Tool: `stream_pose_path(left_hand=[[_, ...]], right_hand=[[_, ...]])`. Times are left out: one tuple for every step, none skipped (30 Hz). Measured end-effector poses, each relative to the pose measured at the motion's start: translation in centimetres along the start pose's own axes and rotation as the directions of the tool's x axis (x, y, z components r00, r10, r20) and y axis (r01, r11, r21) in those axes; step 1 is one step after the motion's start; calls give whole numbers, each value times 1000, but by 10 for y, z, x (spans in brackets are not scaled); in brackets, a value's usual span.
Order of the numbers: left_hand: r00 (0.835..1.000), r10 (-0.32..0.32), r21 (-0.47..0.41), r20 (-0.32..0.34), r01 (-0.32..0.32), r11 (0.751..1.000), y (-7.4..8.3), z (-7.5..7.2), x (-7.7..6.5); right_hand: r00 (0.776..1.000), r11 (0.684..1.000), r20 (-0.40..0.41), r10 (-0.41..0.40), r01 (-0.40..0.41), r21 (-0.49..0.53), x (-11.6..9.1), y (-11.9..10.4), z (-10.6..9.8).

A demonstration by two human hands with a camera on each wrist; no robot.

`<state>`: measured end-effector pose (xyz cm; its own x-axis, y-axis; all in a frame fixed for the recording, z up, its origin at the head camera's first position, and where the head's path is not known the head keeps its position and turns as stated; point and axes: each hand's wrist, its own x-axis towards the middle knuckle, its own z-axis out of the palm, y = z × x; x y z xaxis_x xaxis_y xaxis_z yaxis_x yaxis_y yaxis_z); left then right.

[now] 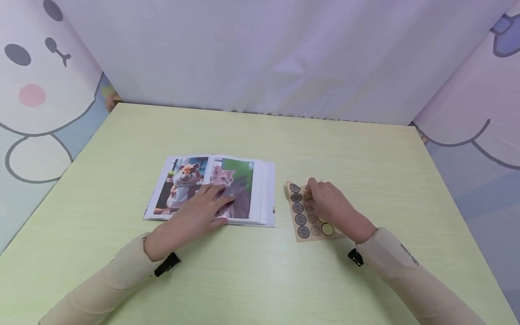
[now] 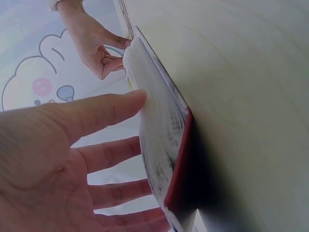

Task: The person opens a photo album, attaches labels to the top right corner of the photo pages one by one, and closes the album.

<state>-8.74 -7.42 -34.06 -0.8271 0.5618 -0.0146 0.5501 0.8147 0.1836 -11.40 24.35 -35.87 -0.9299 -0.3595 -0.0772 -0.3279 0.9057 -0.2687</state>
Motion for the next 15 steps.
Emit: stream_pose_path(left_hand=[[1000, -1, -2, 2, 1, 1000, 0, 0, 0], [1000, -1, -3, 3, 1, 1000, 0, 0, 0], [1000, -2, -5, 5, 2, 1000, 0, 0, 0], [1000, -2, -6, 6, 2, 1000, 0, 0, 0], [1000, -1, -7, 7, 1, 1000, 0, 0, 0], [1000, 0, -8, 7, 0, 1000, 0, 0, 0], [1000, 1, -8, 7, -1, 1000, 0, 0, 0], [1000, 2, -7, 6, -2, 1000, 0, 0, 0], [1000, 3, -6, 6, -3, 1000, -1, 0, -1], [1000, 2, -7, 7, -2, 1000, -1, 0, 0], [1000, 2, -9, 8, -2, 1000, -1, 0, -1], [1000, 1, -12, 8, -1, 1000, -1, 0, -1], [1000, -2, -16, 11, 3, 1000, -1, 0, -1], [1000, -6, -22, 15, 6, 1000, -2, 0, -1], [1000, -9, -27, 21, 10, 1000, -2, 0, -1]], right_hand=[[1000, 1000, -4, -4, 4, -1, 0, 0, 0], [1000, 1000, -7, -9, 9, -2, 0, 0, 0], [1000, 1000, -8, -10, 10, -6, -1, 0, 0], [1000, 1000, -10, -14, 14, -7, -1, 0, 0], [1000, 1000, -10, -15, 15, -9, -1, 0, 0], [1000, 1000, -9, -15, 15, -9, -1, 0, 0], [1000, 1000, -6, -12, 12, -7, -1, 0, 0], [1000, 1000, -2, -12, 12, -6, -1, 0, 0], [1000, 1000, 2, -13, 13, -4, 0, 0, 0], [1000, 1000, 5, -15, 15, -4, 0, 0, 0], [1000, 1000, 9, -14, 14, -2, 1, 0, 0], [1000, 1000, 16, -12, 12, 4, 1, 0, 0], [1000, 1000, 26, -11, 11, 10, 2, -1, 0], [999, 1000, 37, -11, 11, 12, 2, -1, -1], [999, 1000, 51, -9, 8, 19, 2, -1, -1]])
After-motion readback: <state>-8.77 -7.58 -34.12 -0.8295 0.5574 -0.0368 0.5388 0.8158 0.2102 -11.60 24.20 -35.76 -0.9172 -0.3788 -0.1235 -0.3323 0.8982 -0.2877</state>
